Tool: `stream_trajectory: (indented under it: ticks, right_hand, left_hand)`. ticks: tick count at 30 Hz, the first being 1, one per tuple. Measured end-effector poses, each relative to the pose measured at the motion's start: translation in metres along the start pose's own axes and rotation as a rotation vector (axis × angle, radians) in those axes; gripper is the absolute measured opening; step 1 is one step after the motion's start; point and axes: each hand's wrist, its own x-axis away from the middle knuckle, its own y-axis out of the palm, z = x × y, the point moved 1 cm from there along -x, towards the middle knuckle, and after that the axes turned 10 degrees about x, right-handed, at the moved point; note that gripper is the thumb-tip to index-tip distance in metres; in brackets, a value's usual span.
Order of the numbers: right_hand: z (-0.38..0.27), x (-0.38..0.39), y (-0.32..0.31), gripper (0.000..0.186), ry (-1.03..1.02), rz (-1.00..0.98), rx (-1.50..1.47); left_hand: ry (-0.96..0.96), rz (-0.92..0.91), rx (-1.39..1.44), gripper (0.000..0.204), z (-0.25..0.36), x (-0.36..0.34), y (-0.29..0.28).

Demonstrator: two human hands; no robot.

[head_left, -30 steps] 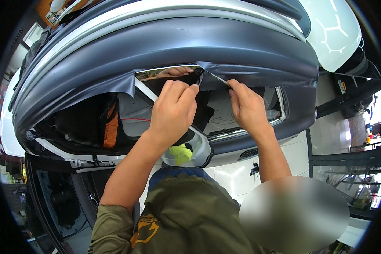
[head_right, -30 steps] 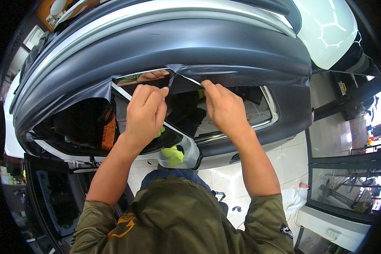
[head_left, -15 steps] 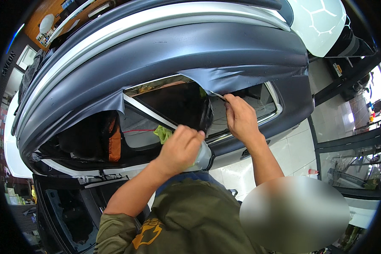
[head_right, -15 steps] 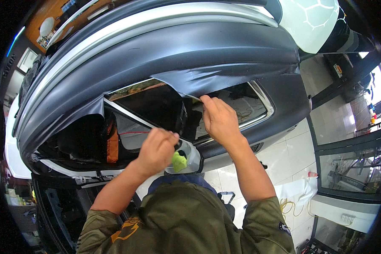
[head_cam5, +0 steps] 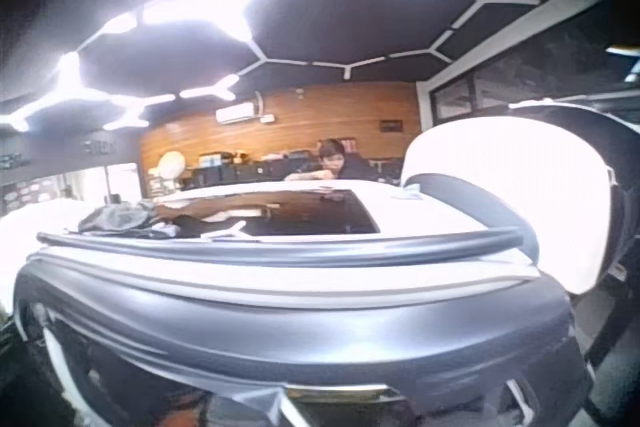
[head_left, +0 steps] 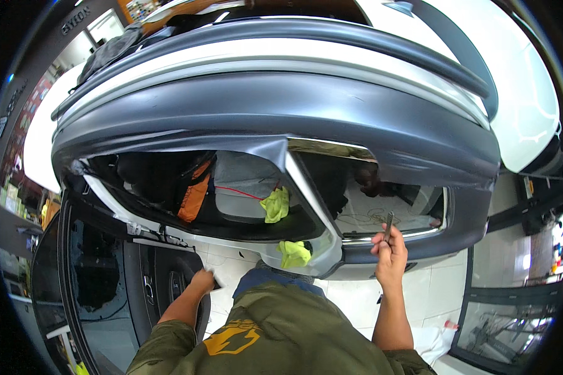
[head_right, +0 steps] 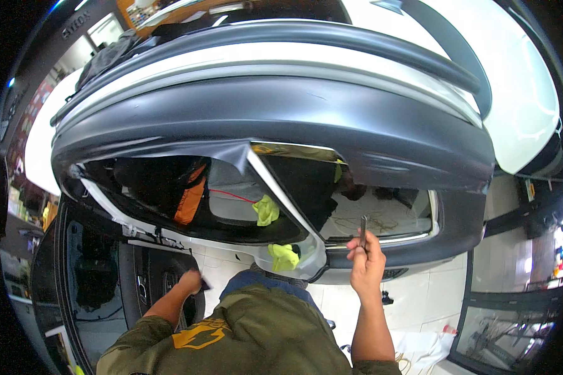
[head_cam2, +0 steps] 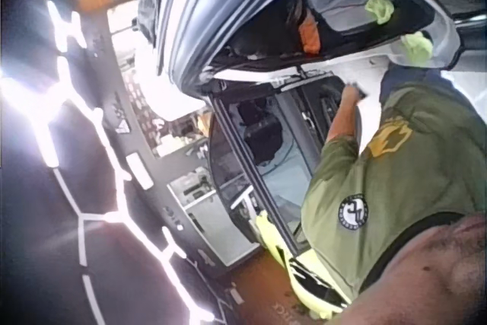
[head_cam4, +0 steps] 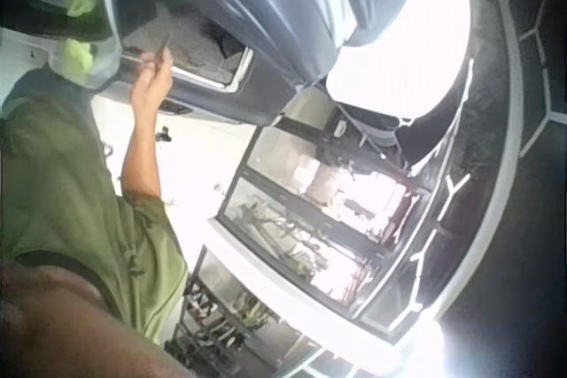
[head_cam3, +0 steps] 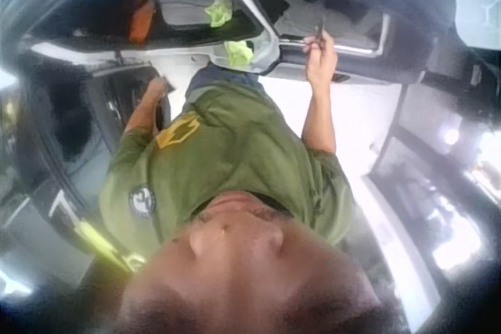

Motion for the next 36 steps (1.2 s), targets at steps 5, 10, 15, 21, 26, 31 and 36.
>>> stream_trajectory:
  ticks: [5,10,15,21,26,31,36]
  right_hand:
    - [-0.021,0.001,0.012,0.034,-0.048,0.035,-0.091]
    - [-0.067,-0.019,0.045,0.045,-0.026,0.048,-0.054]
    - [-0.112,-0.045,0.102,0.039,-0.318,-0.019,-0.064]
    - [-0.117,-0.025,0.139,0.023,-0.117,-0.005,-0.314]
    - [-0.135,-0.007,0.128,0.03,-0.075,0.064,-0.322]
    - [-0.161,-0.034,0.06,0.041,-0.132,0.1,0.088]
    - [-0.216,-0.172,0.009,0.036,-0.661,0.319,0.71]
  left_hand:
    - [0.08,-0.665,0.03,0.033,-0.063,0.07,0.177]
    - [0.084,-0.514,0.107,0.04,-0.072,0.025,0.185]
    - [-0.002,0.168,1.464,0.037,0.004,-0.034,-0.031]
    - [0.957,0.081,2.04,0.041,0.185,0.037,-0.327]
    - [1.026,-0.275,2.233,0.036,0.226,0.013,-0.38]
    - [0.862,-0.078,2.126,0.033,0.236,0.013,-0.398]
    - [0.847,0.035,2.215,0.023,0.247,0.019,-0.395]
